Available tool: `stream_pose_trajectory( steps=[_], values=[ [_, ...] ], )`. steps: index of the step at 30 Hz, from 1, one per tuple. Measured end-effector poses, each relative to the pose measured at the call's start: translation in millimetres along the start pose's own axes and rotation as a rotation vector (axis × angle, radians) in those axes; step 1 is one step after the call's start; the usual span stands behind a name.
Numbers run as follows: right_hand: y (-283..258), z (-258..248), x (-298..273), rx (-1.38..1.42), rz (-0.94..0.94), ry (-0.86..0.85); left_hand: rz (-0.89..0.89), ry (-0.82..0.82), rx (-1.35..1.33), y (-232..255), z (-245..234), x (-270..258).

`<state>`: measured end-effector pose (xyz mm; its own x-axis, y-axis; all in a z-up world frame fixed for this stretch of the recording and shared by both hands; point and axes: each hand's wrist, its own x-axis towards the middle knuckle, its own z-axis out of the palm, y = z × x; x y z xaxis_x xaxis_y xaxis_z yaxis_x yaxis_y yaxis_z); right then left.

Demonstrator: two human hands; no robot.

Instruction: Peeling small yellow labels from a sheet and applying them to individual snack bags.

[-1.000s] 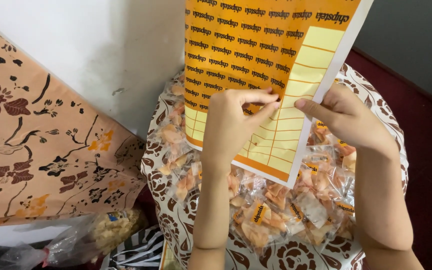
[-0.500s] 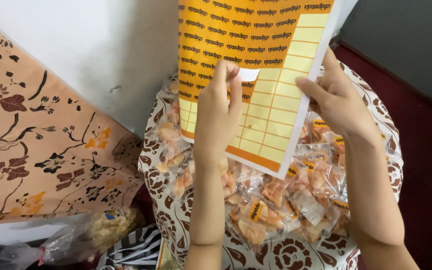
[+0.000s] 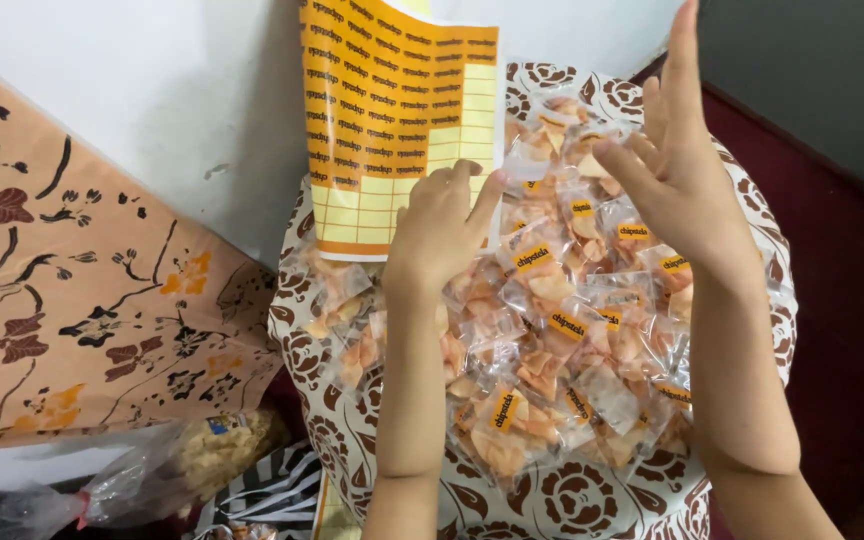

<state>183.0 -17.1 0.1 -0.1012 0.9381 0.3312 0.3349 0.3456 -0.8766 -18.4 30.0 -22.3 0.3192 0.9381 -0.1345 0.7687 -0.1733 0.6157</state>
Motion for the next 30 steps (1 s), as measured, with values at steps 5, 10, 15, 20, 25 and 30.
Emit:
stream_pose_trajectory(
  steps=[5, 10, 15, 20, 25, 30],
  values=[
    [-12.6, -6.6, -0.4, -0.095, 0.041, -0.05, 0.23, 0.11, -0.053, 4.4, 4.9, -0.8],
    [-17.2, -21.4, -2.9, -0.152, 0.011, -0.055, 0.388, 0.052, -0.166, 21.9, 5.2, -4.8],
    [-21.5, -36.8, -2.5, -0.342, -0.053, 0.058, 0.408, -0.019, -0.217, 29.2, 6.2, -4.9],
    [-0.4, -48.1, 5.4, -0.373, 0.023, 0.118, 0.328, -0.023, -0.176, 28.6, 5.0, 1.1],
    [23.1, -53.5, 17.3, -0.434, 0.234, 0.14, 0.282, 0.017, -0.117, 25.6, 4.0, 4.6],
    [22.0, -49.4, 16.8, -0.421, 0.216, 0.002, 0.361, 0.039, -0.087, 30.9, 5.0, 1.4]
  ],
)
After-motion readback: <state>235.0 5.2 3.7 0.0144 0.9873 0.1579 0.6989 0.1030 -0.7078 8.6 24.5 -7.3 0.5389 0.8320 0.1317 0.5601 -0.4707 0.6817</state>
